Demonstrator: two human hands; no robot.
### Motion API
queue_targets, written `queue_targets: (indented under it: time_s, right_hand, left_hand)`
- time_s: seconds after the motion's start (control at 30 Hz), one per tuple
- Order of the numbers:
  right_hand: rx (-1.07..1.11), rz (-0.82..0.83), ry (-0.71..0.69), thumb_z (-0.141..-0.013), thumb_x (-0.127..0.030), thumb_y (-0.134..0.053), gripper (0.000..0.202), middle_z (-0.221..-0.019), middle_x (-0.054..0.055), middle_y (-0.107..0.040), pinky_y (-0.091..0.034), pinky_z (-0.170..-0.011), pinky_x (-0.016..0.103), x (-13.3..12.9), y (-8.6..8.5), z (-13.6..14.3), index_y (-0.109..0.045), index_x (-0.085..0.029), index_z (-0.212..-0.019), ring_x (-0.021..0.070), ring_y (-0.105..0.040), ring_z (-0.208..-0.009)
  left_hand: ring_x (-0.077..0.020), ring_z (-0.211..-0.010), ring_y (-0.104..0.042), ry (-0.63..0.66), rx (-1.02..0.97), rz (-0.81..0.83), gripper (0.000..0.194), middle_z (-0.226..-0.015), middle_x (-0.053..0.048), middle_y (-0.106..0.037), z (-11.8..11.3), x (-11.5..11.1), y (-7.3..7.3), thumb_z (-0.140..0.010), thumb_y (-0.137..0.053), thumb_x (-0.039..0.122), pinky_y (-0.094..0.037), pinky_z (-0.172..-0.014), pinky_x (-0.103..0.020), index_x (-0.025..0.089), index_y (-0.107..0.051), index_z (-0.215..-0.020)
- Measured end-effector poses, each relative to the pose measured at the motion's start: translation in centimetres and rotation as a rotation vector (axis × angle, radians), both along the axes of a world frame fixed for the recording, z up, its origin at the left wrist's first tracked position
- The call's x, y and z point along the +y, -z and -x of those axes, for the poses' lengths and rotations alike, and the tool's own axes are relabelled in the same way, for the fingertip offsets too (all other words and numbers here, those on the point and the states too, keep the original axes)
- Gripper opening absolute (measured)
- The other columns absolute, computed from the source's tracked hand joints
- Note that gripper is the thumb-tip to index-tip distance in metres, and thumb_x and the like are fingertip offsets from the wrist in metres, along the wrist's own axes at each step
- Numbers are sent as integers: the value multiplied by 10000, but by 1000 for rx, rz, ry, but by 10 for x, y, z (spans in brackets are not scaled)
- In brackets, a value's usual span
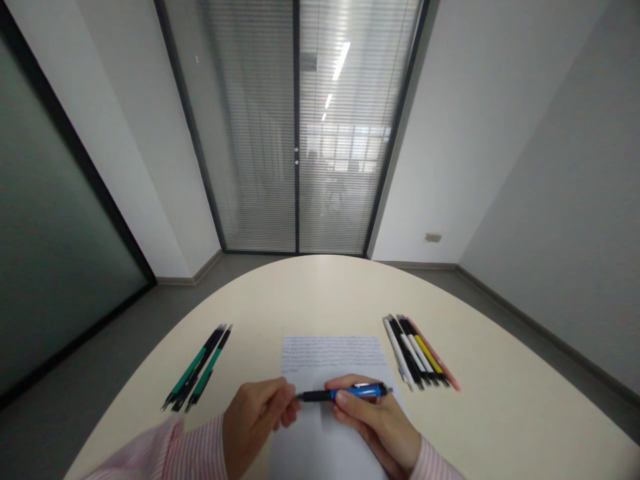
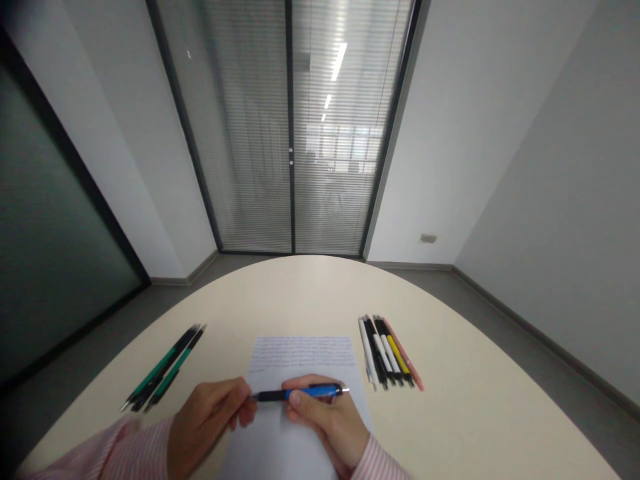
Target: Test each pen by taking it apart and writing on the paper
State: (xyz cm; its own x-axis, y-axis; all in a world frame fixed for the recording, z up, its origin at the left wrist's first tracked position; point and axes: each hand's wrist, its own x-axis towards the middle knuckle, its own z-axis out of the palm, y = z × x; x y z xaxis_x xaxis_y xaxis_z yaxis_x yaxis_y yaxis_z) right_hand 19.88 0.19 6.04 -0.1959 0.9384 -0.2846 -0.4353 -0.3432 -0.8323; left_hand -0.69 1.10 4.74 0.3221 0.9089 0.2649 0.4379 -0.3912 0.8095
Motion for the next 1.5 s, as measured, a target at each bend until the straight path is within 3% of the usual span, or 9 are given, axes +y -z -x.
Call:
queue_targets:
  time_s: [0.1, 0.2, 0.3, 0.4, 0.5, 0.63, 0.8, 1.1, 1.5]
  right_hand:
    - [15, 8, 22, -501, -311, -903, 328, -635, 3, -695, -521, -641, 162, 0, 3, -1, -770, -139, -747, 87, -624, -619]
    - [36, 8, 13, -509, -302, -902, 331, -633, 7, -693, -517, -627, 152, 1, 5, -1, -766, -127, -756, 83, -623, -616]
    - [46, 4, 1, -515, -299, -901, 328, -623, -1, -683, -514, -628, 145, 1, 4, -1, -764, -124, -756, 74, -613, -606]
    - [45, 7, 11, -516, -301, -901, 324, -621, -8, -678, -514, -633, 142, 1, 3, -1, -765, -129, -754, 69, -609, -603]
    - [48, 18, 11, -507, -299, -904, 326, -628, -3, -685, -515, -626, 146, 0, 3, -1, -765, -129, -749, 75, -617, -609]
    - [49, 21, 3, -514, -298, -901, 318, -625, 1, -688, -513, -631, 151, 0, 3, -1, -764, -134, -748, 80, -623, -616]
    - [43, 23, 9, -508, -305, -903, 321, -621, -4, -683, -509, -614, 140, 0, 2, 0, -764, -135, -744, 75, -620, -607]
    - [70, 27, 16, -519, -287, -902, 325, -633, -1, -694, -523, -611, 138, 2, 4, -2, -759, -129, -764, 70, -631, -600]
    - [101, 15, 24, -549, -279, -890, 290, -625, 4, -685, -521, -598, 133, 1, 2, -1, -754, -125, -754, 78, -634, -600]
  left_hand:
    - [-127, -570, -646, -22, -18, -41, 155, -703, -10, -712, 0, -1, 1, -803, -573, 271, -494, -541, -171, 171, -645, -897]
    - [-122, -552, -641, -51, 1, -61, 100, -627, 3, -691, 0, 0, 2, -797, -585, 243, -491, -558, -168, 177, -639, -743]
    - [-115, -502, -628, 32, -6, 6, 340, -552, 0, -662, 1, 1, 2, -906, -429, 296, -483, -522, -165, 178, -648, -675]
    - [-139, -594, -668, -8, -51, 9, 151, -703, -27, -711, 1, 1, 0, -807, -578, 275, -510, -558, -178, 168, -665, -869]
    - [-140, -598, -662, -94, -73, -4, 59, -679, -17, -704, 1, 0, -3, -719, -653, 204, -509, -577, -179, 171, -650, -768]
    - [-114, -461, -595, -3, -103, 115, 310, -547, -21, -664, 2, 0, -2, -864, -485, 316, -454, -454, -169, 164, -633, -638]
    - [-165, -661, -685, -11, -233, 203, 238, -747, -34, -707, 1, 2, 1, -714, -686, 232, -538, -607, -212, 171, -619, -934]
    - [-176, -749, -660, 14, -494, 203, 157, -777, -66, -676, 3, 7, -3, -665, -711, 121, -539, -690, -238, 160, -563, -633]
    - [-206, -762, -708, -20, -526, 390, 208, -827, -98, -744, 7, 9, -7, -685, -716, 217, -556, -713, -307, 174, -514, -715]
